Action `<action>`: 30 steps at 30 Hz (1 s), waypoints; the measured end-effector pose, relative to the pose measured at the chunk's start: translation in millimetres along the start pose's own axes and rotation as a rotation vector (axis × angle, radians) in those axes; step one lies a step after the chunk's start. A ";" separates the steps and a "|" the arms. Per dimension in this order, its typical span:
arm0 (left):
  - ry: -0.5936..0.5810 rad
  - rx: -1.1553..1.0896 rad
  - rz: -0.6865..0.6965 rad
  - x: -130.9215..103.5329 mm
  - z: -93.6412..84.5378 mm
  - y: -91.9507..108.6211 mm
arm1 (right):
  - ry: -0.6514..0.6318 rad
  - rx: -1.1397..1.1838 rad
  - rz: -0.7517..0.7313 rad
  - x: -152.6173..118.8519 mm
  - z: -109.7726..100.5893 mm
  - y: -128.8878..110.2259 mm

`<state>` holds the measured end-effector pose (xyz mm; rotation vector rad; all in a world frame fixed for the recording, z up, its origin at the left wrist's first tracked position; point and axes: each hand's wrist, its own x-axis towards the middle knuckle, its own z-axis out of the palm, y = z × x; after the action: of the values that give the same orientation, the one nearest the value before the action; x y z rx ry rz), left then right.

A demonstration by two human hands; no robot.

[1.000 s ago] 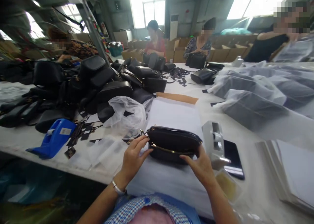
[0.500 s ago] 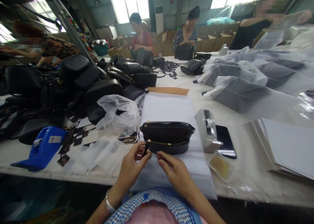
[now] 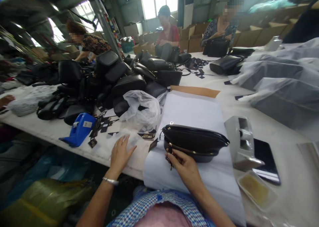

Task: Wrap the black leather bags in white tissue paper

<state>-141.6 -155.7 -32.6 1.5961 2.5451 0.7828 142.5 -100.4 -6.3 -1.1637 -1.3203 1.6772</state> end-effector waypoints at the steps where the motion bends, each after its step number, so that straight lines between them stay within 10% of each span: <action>1: -0.031 0.005 -0.049 4.3 2.2 -11.4 | -0.007 -0.011 -0.007 -0.3 -0.9 0.4; 8: -0.053 -0.229 -0.105 3.2 -28.2 -14.5 | -0.047 -0.085 -0.050 -4.6 -12.2 14.2; 14: -0.579 -0.630 0.243 -11.2 -72.1 58.3 | -0.169 0.067 -0.067 -22.6 -22.8 16.2; 20: -0.483 -0.274 0.639 -20.1 -24.5 116.4 | -0.206 0.139 -0.028 -30.1 -23.4 1.3; 26: -0.235 -0.535 0.276 -16.9 2.9 123.2 | -0.138 0.070 0.026 -24.7 -18.4 8.1; 30: -0.318 -0.678 0.188 -17.8 20.9 129.5 | -0.059 -0.215 -0.065 -39.1 -35.3 11.0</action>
<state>-19.2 -118.0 1.1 1.5575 1.6695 1.1366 189.5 -126.3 -10.9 -1.1859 -1.5904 1.5633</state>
